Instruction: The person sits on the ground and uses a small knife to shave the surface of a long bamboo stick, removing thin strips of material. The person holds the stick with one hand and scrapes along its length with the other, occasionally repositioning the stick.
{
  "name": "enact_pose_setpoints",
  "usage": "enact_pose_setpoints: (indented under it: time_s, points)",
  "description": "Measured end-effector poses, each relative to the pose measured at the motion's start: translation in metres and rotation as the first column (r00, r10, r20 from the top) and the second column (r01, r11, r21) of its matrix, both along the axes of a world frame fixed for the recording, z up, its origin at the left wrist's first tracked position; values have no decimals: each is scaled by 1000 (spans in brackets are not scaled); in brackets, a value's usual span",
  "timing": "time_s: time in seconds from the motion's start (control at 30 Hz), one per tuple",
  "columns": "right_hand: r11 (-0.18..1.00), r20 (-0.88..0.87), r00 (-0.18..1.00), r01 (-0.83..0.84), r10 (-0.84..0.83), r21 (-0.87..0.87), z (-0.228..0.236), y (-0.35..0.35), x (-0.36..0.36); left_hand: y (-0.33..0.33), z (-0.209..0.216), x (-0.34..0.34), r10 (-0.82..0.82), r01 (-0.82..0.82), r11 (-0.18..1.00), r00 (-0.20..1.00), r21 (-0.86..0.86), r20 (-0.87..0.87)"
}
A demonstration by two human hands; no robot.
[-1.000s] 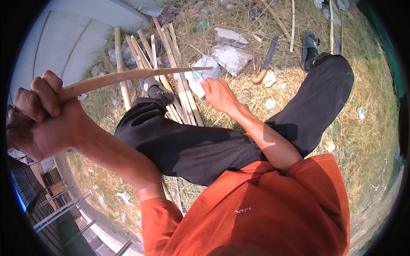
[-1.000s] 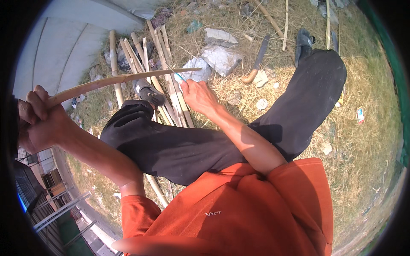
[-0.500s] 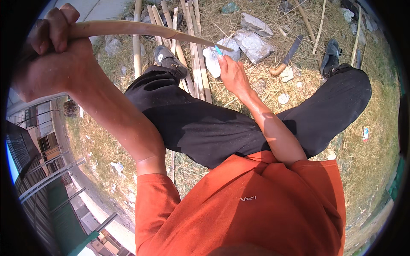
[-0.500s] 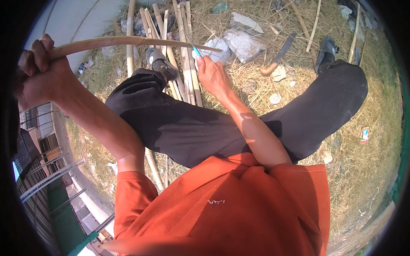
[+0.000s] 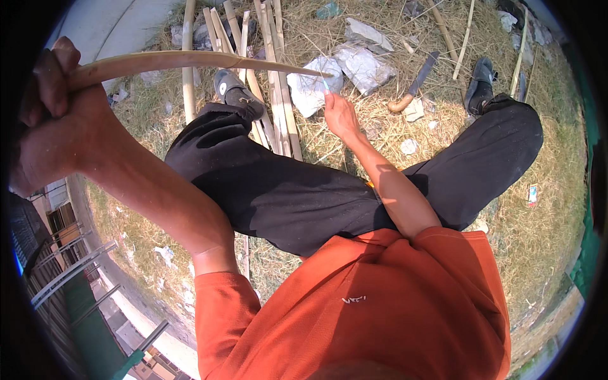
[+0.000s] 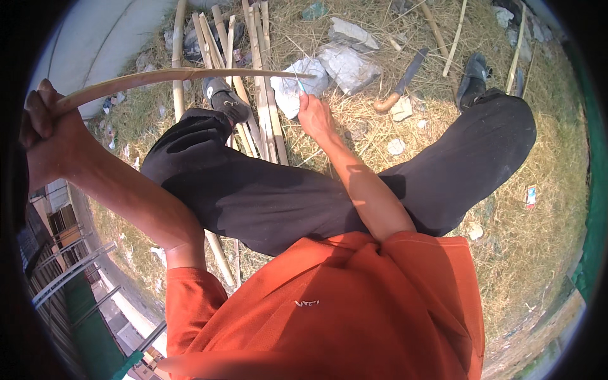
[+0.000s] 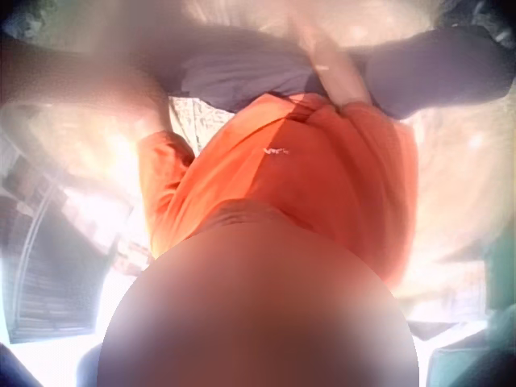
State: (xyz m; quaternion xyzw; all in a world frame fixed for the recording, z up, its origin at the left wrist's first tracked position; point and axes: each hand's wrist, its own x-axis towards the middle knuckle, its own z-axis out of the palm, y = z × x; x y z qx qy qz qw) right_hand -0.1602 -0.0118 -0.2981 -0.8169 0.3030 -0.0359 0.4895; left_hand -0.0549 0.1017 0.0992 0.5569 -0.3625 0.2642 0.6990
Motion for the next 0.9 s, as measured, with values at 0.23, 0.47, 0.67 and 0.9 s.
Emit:
enact_pose_setpoints:
  time_s: [0.23,0.47,0.67,0.9]
  points:
    - [995,111,994,-10,-1,101,5,10,2,20,3,26,-64,60,996,995,-67,-73]
    - [991,-114,993,-16,31,134,-36,-13,11,68,15,70,-354,355,935,932,-8,-79]
    - [975,-247,968,100,-49,198,-69,-14,20,85,20,87,-304,308,951,942,11,-141]
    - [972,-433,899,38,67,230,-110,-45,5,116,30,108,-395,414,909,894,52,-213]
